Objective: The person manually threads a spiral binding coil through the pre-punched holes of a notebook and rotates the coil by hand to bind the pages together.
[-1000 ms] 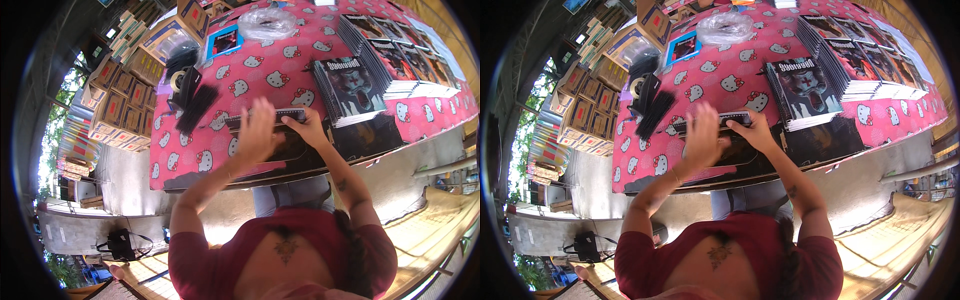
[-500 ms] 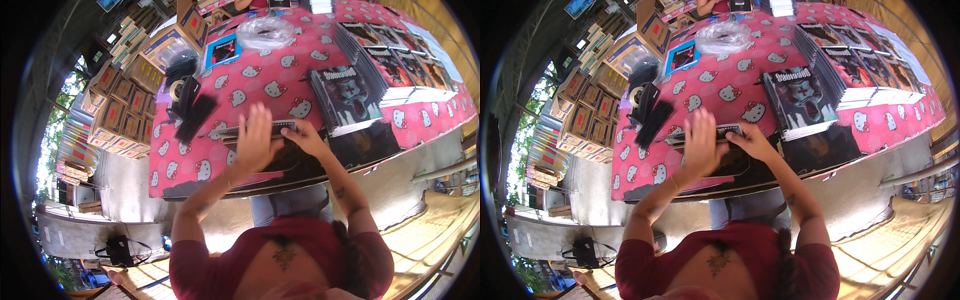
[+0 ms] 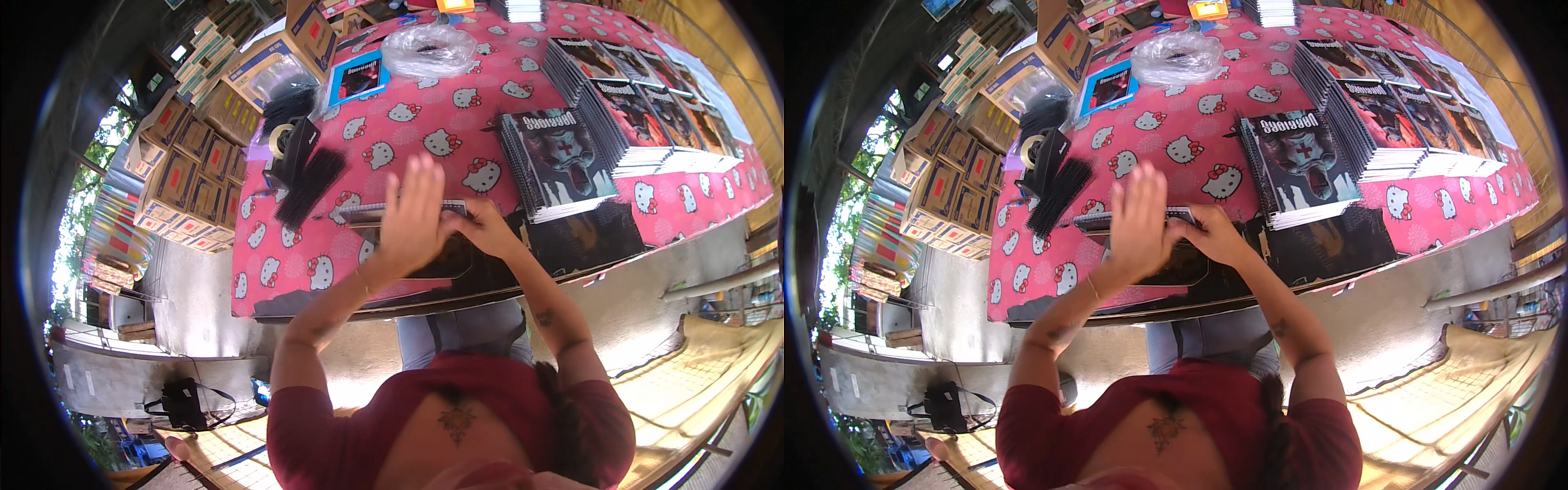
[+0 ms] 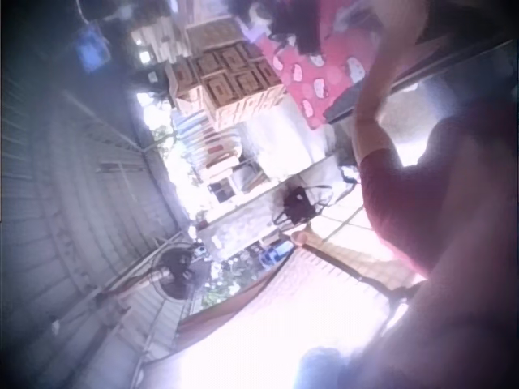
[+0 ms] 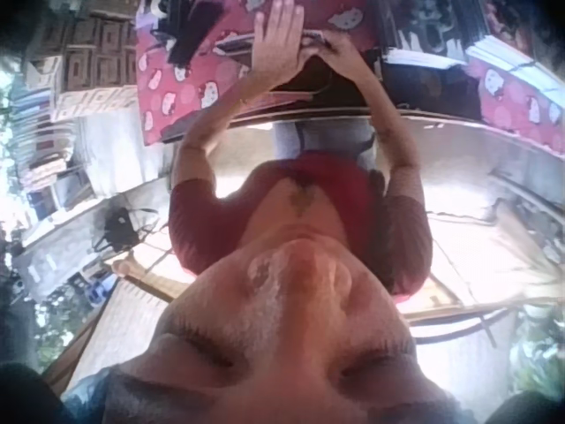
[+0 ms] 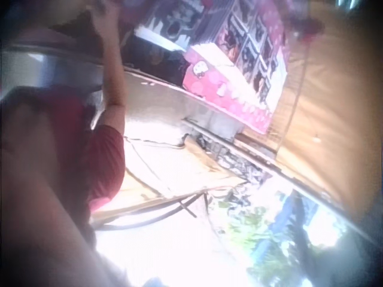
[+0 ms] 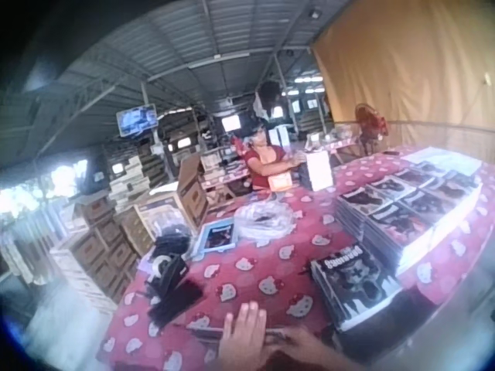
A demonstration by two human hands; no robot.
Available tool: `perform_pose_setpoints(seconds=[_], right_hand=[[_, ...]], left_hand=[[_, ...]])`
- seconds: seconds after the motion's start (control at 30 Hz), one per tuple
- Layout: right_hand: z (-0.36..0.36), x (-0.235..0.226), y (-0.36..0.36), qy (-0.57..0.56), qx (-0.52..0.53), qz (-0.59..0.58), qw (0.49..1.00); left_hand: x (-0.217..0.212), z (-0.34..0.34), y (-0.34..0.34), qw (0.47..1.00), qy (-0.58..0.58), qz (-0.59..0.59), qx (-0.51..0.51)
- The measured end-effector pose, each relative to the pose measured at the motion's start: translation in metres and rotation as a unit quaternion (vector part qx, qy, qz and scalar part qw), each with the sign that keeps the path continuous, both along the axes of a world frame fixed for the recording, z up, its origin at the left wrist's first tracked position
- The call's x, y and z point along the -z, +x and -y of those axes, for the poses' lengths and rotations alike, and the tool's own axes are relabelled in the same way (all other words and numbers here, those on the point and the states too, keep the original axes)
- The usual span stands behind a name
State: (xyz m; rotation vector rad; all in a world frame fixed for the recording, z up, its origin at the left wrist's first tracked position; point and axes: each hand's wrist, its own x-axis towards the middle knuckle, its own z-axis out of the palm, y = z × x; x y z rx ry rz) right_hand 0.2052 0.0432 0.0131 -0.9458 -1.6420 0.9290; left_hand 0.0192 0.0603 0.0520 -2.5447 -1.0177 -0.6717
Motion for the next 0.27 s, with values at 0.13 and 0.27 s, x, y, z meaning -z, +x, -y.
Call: perform_pose_setpoints(seconds=[0.13, 0.27], right_hand=[[-0.011, 0.024, 0.0, 0.047, 0.003, -0.085, 0.995], [0.002, -0.011, 0.013, -0.02, 0.014, 0.052, 0.998]], left_hand=[[0.005, 0.035, 0.005, 0.991, -0.052, 0.088, 0.082], [-0.027, 0.002, -0.006, 0.982, -0.164, 0.078, 0.052]])
